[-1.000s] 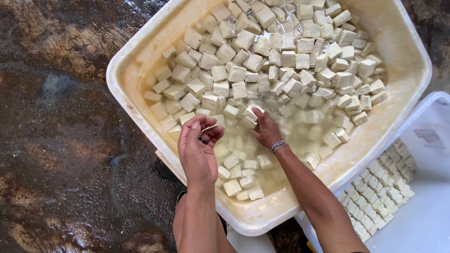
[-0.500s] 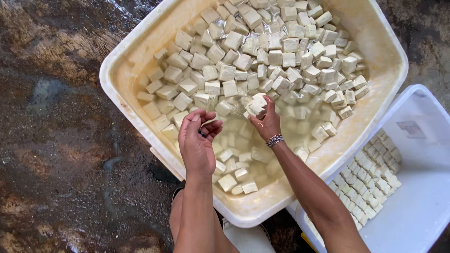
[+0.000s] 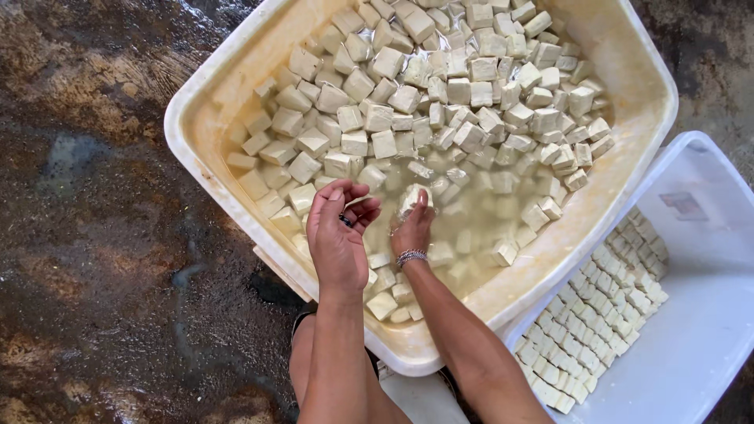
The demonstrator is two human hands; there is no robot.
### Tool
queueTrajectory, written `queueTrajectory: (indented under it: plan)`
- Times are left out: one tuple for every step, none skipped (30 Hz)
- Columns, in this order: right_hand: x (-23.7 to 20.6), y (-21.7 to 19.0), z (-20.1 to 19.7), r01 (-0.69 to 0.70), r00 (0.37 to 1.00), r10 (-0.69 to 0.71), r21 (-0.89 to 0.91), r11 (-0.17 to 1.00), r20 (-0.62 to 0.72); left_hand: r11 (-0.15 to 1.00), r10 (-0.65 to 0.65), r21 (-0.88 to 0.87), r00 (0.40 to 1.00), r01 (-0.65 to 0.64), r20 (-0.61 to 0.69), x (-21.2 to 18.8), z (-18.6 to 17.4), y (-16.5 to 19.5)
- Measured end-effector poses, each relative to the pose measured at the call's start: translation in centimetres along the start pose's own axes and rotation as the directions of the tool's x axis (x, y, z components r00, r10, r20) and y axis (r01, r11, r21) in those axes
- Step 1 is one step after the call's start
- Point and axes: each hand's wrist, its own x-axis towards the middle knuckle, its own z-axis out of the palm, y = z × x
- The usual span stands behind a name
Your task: The person transfers small white cubes from a water-filled tub into a dry tub, arranging them in neat rows by hand. The person repeatedly picks up cubes, squeezes them to remove excess water, and places them into the second container.
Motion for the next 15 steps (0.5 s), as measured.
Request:
queueTrajectory:
  plan:
    - [-0.1,-0.3,0.1,0.007,1.0,-0.007,0.015,1.0,-0.001,1.0,-0.003,0.005,1.0,0.003,-0.003,0.0,0.1,-0.1]
    - [-0.6,-0.2,0.1,0.006,1.0,-0.006,0.03,1.0,-0.003,1.0,-0.013,0.014,1.0,0.013,-0.005,-0.3,0.2,-0.2]
    - [-0.8,-0.1,0.2,0.003,1.0,-0.002,0.047,0.999,-0.007,1.0,-0.011,0.021,1.0,0.011,-0.005,-0.5,0.3,-0.3]
    - [-0.7,0.0,0.2,0.032,0.998,-0.028,0.09,0.995,-0.051,1.0,-0.008,0.028,1.0,0.008,-0.002,-0.7,0.4,-0.4]
    - [-0.7,0.3,0.3,0.062,0.994,-0.05,0.132,0.989,-0.097,0.999,-0.006,0.036,1.0,0.006,0.001,-0.9,0.4,-0.5]
    - [-0.4,0.5,0.2,0.099,0.986,-0.075,0.17,0.98,-0.146,0.999,-0.008,0.042,1.0,0.007,0.012,-1.0,0.5,-0.7]
    - [0.0,0.8,0.1,0.076,0.986,-0.048,0.177,0.981,-0.158,0.999,-0.006,0.045,1.0,0.005,0.022,-1.0,0.5,-0.9]
    - [0.3,1.0,-0.1,0.046,0.987,-0.015,0.185,0.982,-0.162,0.999,-0.008,0.053,1.0,0.007,0.024,-1.1,0.4,-1.0]
    - [0.6,1.0,-0.5,0.013,0.986,0.02,0.196,0.981,-0.163,0.997,-0.008,0.074,1.0,0.007,0.011,-1.1,0.2,-1.2]
    - [1.0,1.1,-0.9,-0.019,0.988,0.07,0.348,0.937,-0.134,0.996,-0.006,0.092,1.0,0.006,0.002,-0.8,0.0,-1.5]
    - [1.3,1.2,-1.4,-0.049,0.989,0.111,0.492,0.869,-0.097,0.994,-0.001,0.107,1.0,0.002,-0.008,-0.6,-0.2,-1.9]
    - [1.6,1.2,-2.0,-0.079,0.988,0.143,0.622,0.779,-0.054,0.985,0.014,0.174,1.0,-0.015,0.005,-0.4,-0.4,-2.4]
    - [1.8,1.1,-2.8,-0.181,0.975,0.214,0.763,0.621,0.058,0.97,0.026,0.24,0.999,-0.03,0.021,-0.1,-0.5,-2.9]
    - [1.6,1.0,-4.0,-0.28,0.949,0.261,0.859,0.428,0.179,0.951,0.032,0.307,0.999,-0.043,0.039,-0.2,-0.6,-3.7]
    - [1.3,1.0,-5.3,-0.365,0.912,0.278,0.906,0.212,0.303,0.906,0.026,0.422,0.998,-0.047,0.054,-0.4,-0.5,-4.6]
